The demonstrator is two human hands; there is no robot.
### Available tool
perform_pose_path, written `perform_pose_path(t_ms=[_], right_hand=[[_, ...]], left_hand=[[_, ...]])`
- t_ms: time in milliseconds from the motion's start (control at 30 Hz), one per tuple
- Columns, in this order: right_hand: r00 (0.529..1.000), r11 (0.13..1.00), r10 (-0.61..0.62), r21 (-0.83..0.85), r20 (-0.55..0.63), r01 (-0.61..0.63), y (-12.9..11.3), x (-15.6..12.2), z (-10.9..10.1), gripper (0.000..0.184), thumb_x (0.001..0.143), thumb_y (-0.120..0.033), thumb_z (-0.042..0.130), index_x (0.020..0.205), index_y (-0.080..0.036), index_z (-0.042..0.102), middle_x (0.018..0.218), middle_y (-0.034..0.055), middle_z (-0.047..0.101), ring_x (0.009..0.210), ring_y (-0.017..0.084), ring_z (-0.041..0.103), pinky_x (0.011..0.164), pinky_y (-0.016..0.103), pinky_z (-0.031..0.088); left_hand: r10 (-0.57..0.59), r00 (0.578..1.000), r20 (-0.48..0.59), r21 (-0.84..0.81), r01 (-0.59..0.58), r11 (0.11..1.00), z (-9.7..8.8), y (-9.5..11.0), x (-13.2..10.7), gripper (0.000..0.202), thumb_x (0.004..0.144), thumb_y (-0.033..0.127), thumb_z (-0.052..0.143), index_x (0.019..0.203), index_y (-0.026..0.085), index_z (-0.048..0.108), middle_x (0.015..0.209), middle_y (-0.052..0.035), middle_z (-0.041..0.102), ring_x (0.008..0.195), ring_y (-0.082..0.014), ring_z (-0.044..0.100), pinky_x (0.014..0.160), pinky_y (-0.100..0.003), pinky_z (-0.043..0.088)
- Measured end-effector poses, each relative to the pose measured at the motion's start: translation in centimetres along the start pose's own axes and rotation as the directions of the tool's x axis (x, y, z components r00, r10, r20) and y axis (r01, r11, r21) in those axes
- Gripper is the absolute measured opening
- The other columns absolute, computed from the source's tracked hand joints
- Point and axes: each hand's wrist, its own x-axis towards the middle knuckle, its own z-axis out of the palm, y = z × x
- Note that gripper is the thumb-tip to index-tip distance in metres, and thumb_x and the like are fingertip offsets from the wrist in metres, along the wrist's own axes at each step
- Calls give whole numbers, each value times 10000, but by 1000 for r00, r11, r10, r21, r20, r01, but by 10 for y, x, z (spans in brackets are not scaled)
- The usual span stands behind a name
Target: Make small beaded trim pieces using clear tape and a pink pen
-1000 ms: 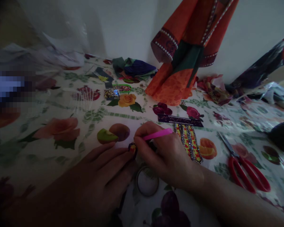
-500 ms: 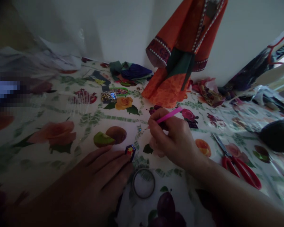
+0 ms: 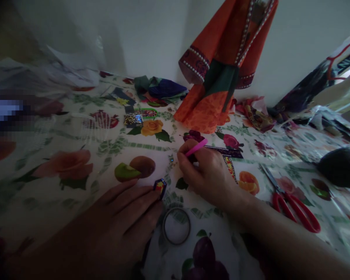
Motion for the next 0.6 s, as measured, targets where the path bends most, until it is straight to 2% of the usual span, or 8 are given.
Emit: perform_pose_path(t_ms=[200,533,600], right_hand=[[1000,999,10,-45,-14,-10,2,0,1,177,981,-296,504,836,-197,527,612,-26,564,425,94,529,389,217,392],[998,998,61,23,1,-61,-5,-2,-3,143,1004,-312,484,898,-221,512,541,-56,553,407,110,545,437,251,430],[999,999,37,38,-13,-37,-5,-4,-3,144,1002,-301,491,890,-220,529,561,-53,547,433,108,542,453,255,425]], left_hand=[[-8,1000,6,-4,8,1000,2,1,1,403,1012,128,304,1143,125,684,1178,-120,691,1139,-266,600,1029,-458,433],[0,1000,0,14,0,1000,1,1,-1,401,1009,128,303,1140,121,682,1180,-127,686,1130,-269,600,1013,-461,442],[-9,1000,-8,21,9,1000,1,0,-1,412,1017,132,292,1123,129,690,1177,-116,690,1117,-261,606,1013,-452,439]])
